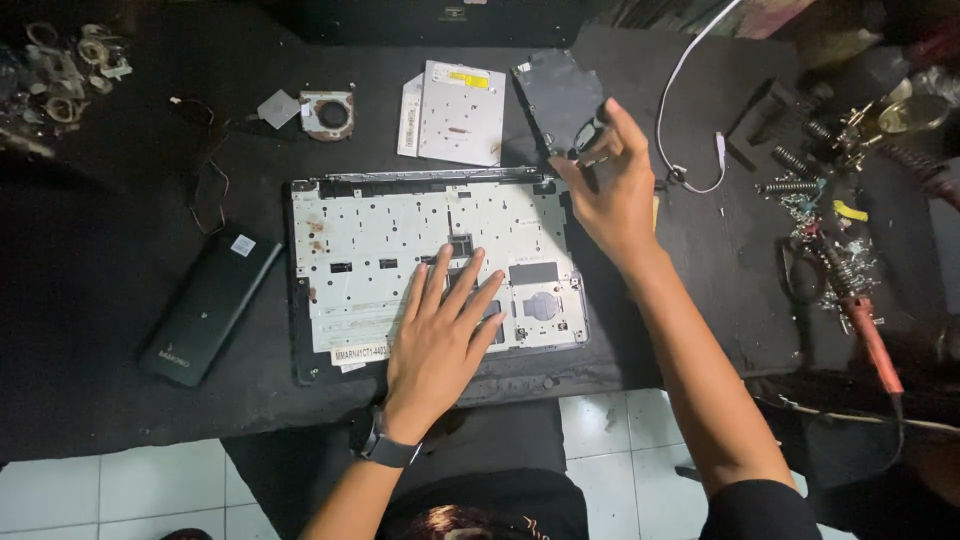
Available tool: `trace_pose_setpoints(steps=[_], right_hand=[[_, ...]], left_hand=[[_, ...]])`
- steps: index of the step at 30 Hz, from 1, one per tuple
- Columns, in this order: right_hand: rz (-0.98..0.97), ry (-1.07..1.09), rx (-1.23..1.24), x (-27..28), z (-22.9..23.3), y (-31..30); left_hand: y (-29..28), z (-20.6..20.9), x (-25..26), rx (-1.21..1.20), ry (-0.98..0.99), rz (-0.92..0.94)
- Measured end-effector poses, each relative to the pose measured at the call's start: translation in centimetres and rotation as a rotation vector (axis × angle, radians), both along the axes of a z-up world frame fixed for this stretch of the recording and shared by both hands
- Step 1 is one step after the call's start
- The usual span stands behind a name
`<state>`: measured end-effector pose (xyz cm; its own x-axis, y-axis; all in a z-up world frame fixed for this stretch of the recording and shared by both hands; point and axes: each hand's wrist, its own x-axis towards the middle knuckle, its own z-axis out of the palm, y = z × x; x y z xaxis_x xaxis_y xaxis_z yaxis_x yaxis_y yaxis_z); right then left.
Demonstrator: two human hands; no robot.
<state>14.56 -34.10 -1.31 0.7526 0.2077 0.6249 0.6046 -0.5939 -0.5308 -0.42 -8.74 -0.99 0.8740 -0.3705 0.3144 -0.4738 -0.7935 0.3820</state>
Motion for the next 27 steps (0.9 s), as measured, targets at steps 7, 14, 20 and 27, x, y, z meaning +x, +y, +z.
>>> trace_pose_setpoints(steps=[7, 14, 20, 27], right_hand=[[-0.031, 0.009, 0.013, -0.3, 0.4, 0.4], [0.002, 0.092, 0.021, -1.0, 2.9, 1.3], [-0.061, -0.016, -0.072, -1.1, 1.5, 0.7], [-0.034, -0.092, -0.037, -0.3, 0.1, 0.5]], left_hand=[[0.0, 0.0, -0.1, 0.018, -0.008, -0.006], [0.0, 0.0, -0.1, 0.018, -0.008, -0.001], [0.0, 0.1, -0.1, 0.019, -0.006, -0.001], [0.0, 0.0, -0.1, 0.034, -0.012, -0.002]])
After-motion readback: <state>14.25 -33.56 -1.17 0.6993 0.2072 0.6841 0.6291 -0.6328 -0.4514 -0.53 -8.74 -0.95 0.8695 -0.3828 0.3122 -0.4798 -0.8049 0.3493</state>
